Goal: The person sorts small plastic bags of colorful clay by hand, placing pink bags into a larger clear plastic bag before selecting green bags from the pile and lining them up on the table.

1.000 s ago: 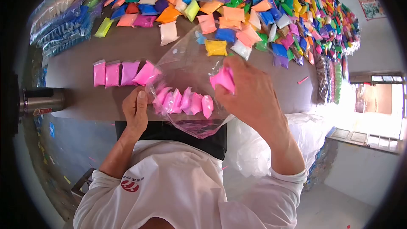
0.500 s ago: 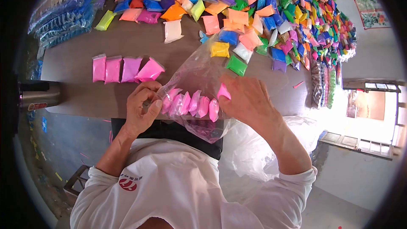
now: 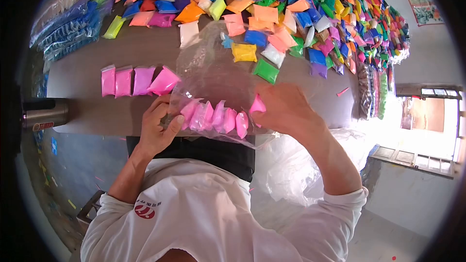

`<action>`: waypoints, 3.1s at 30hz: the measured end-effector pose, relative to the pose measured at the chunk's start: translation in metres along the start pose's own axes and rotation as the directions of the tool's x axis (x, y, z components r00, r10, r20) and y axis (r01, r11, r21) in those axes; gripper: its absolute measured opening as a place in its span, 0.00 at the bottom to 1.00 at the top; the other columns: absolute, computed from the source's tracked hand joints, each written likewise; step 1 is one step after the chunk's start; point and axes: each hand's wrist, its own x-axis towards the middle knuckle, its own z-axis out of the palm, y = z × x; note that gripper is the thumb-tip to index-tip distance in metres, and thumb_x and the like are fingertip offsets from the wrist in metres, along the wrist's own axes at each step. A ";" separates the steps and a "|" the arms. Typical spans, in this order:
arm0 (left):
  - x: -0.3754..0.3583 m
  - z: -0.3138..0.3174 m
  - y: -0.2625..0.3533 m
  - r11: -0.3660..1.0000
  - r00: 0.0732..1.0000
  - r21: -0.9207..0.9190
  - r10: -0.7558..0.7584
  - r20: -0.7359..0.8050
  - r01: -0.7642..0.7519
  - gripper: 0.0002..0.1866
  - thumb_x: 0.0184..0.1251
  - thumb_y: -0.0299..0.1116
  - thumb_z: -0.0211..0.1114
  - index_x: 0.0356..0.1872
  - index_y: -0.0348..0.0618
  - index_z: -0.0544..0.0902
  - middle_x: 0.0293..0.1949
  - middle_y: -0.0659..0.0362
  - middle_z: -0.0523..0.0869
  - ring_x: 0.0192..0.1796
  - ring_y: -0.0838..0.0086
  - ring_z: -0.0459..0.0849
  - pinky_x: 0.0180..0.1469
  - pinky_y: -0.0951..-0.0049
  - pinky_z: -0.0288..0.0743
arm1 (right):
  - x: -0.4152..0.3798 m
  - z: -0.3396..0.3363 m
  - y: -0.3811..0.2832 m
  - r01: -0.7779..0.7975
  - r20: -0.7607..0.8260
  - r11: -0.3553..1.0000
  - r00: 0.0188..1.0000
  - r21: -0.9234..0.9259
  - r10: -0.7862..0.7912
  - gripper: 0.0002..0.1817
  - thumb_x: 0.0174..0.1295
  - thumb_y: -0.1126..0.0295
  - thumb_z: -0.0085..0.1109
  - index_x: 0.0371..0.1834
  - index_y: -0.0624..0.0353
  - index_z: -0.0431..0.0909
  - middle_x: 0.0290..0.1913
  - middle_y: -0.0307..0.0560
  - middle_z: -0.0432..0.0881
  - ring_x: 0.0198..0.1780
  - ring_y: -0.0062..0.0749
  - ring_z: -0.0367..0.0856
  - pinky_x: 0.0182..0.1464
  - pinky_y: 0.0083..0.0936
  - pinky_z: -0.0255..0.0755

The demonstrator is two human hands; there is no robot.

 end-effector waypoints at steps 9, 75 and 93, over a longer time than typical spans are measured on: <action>-0.001 -0.001 0.002 0.998 0.998 -0.002 -0.058 -0.004 0.058 0.11 0.64 0.32 0.72 0.36 0.35 0.81 0.46 0.48 0.85 0.42 0.62 0.85 0.44 0.69 0.79 | 0.000 0.019 0.020 0.357 0.056 0.933 0.932 0.043 -0.359 0.33 0.48 0.59 0.71 0.58 0.60 0.76 0.38 0.55 0.84 0.43 0.50 0.85 0.46 0.41 0.77; -0.005 0.002 -0.001 0.999 0.999 -0.041 0.001 -0.041 -0.003 0.13 0.64 0.34 0.71 0.42 0.35 0.82 0.41 0.51 0.85 0.35 0.59 0.87 0.31 0.67 0.84 | 0.164 -0.013 -0.160 0.490 0.088 0.839 0.849 0.236 -0.521 0.19 0.57 0.59 0.67 0.39 0.66 0.77 0.34 0.48 0.79 0.37 0.35 0.76 0.41 0.33 0.71; -0.004 0.004 -0.003 0.999 0.998 -0.029 0.034 -0.058 -0.036 0.09 0.67 0.30 0.69 0.35 0.35 0.80 0.41 0.48 0.86 0.36 0.59 0.86 0.36 0.67 0.79 | -0.024 -0.100 -0.074 0.551 -0.585 0.710 0.775 0.439 -0.240 0.27 0.57 0.77 0.69 0.62 0.63 0.75 0.49 0.43 0.83 0.48 0.20 0.80 0.51 0.22 0.76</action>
